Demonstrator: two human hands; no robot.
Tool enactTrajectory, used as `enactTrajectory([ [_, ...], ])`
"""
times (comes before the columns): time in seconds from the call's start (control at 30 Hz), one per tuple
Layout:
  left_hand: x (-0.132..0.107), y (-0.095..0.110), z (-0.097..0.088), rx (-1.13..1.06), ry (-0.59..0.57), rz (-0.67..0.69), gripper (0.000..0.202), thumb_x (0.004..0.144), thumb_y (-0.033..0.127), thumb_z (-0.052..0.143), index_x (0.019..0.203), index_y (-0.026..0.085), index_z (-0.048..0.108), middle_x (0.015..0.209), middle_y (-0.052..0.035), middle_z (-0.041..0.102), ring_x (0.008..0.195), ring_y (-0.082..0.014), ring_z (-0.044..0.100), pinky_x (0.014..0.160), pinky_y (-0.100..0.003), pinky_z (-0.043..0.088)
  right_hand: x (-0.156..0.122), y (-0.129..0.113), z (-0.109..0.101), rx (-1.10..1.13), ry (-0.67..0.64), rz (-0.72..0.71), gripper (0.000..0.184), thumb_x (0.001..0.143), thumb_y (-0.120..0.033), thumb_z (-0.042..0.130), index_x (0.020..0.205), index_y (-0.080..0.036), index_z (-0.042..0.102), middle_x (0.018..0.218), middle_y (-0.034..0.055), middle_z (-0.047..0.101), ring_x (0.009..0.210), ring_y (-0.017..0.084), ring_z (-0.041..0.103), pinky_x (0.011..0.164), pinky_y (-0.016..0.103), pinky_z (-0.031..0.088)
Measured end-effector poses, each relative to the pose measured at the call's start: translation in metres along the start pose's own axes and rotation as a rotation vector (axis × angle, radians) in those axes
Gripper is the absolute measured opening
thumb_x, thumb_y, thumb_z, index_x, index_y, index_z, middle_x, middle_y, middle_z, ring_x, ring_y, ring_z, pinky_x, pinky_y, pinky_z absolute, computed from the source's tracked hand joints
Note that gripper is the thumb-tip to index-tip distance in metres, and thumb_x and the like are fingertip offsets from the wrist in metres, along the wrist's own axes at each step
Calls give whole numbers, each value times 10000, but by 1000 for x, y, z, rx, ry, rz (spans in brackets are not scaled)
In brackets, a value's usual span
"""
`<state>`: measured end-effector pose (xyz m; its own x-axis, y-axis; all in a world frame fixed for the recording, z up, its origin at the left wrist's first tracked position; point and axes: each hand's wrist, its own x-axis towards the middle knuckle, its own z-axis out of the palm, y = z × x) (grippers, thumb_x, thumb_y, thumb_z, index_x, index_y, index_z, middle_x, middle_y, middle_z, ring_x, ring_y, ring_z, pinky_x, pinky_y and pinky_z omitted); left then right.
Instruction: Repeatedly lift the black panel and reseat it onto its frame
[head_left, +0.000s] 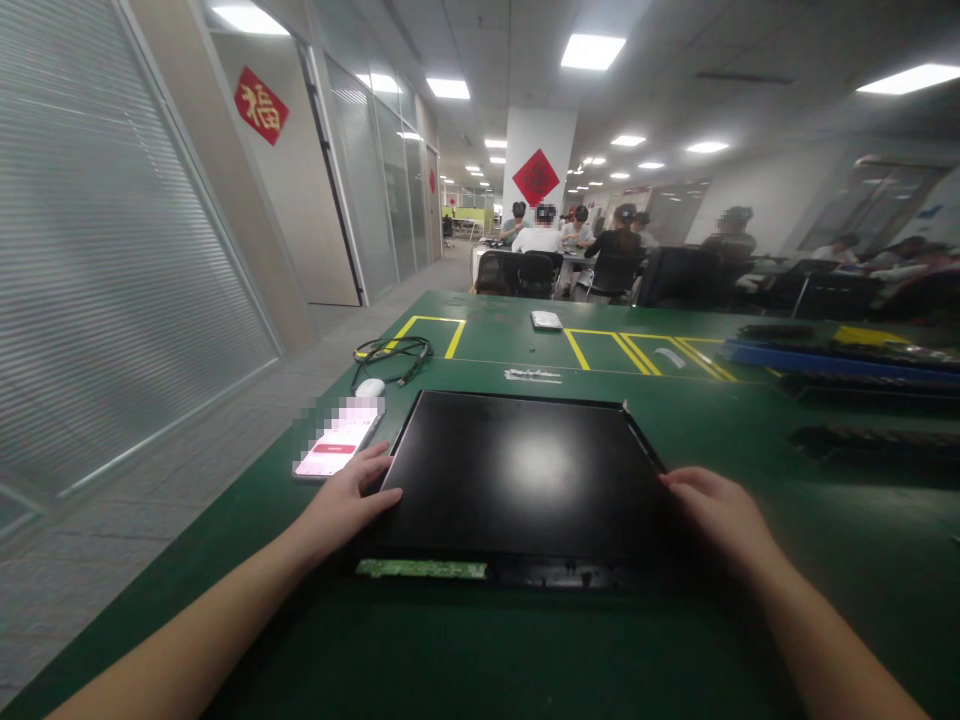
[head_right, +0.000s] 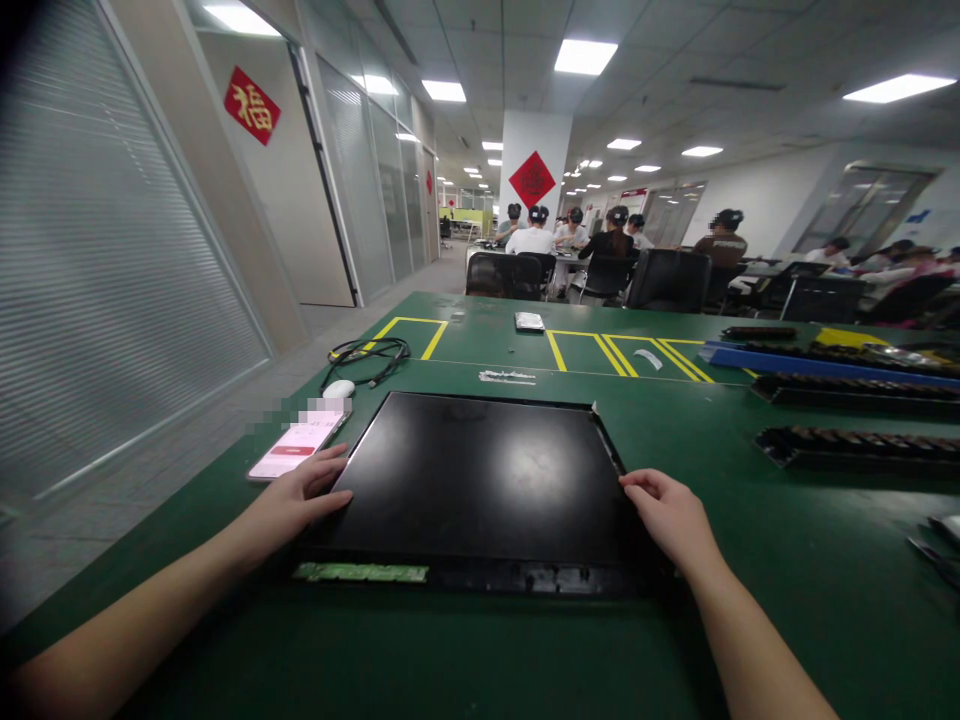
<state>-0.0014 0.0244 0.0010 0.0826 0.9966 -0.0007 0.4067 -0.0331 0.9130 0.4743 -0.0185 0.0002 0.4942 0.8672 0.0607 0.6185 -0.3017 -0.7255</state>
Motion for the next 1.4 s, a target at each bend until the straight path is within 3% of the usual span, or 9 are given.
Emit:
enactTrajectory([
  [0.23, 3, -6, 0, 20, 22, -5, 553, 571, 461, 832, 1043, 177, 788, 1590, -212, 433, 1428, -430, 434, 1161, -505, 360, -2, -4, 0, -2, -9, 31, 269, 649, -426, 585, 727, -244, 767, 805, 62, 776, 775, 255, 686, 690, 334, 478],
  [0.6, 1, -4, -1, 142, 57, 31, 507, 605, 479, 805, 1035, 214, 772, 1550, -170, 507, 1433, -437, 421, 1164, -543, 339, -1, -2, 1, 23, -41, 42, 292, 646, -446, 582, 753, -242, 762, 787, 55, 777, 685, 238, 670, 663, 343, 467],
  [0.77, 1, -2, 0, 187, 75, 32, 464, 606, 467, 796, 1003, 229, 770, 1526, -154, 541, 1417, -414, 450, 1184, -526, 303, -2, -5, 0, 9, -28, 46, 274, 638, -424, 580, 737, -242, 760, 796, 58, 776, 760, 253, 682, 687, 340, 460],
  [1.0, 2, -3, 1, 256, 42, 46, 584, 651, 488, 736, 1109, 124, 751, 1549, -240, 479, 1420, -438, 436, 1178, -513, 313, -2, -2, 0, -6, -37, 61, 314, 654, -445, 572, 792, -239, 764, 836, 56, 779, 791, 261, 685, 720, 355, 458],
  [1.2, 2, -4, 2, 279, 74, 90, 475, 685, 494, 733, 1052, 194, 761, 1491, -176, 572, 1373, -413, 504, 1158, -517, 347, -2, -3, -1, -15, -40, 71, 329, 649, -445, 567, 803, -233, 766, 845, 61, 779, 801, 261, 684, 731, 354, 455],
  [1.4, 4, -10, 1, 490, 19, 132, 553, 773, 481, 609, 1190, 131, 706, 1521, -209, 529, 1374, -386, 514, 1142, -546, 376, -3, -7, -1, -24, -29, 88, 311, 635, -439, 578, 775, -233, 765, 847, 68, 781, 826, 269, 686, 721, 347, 452],
])
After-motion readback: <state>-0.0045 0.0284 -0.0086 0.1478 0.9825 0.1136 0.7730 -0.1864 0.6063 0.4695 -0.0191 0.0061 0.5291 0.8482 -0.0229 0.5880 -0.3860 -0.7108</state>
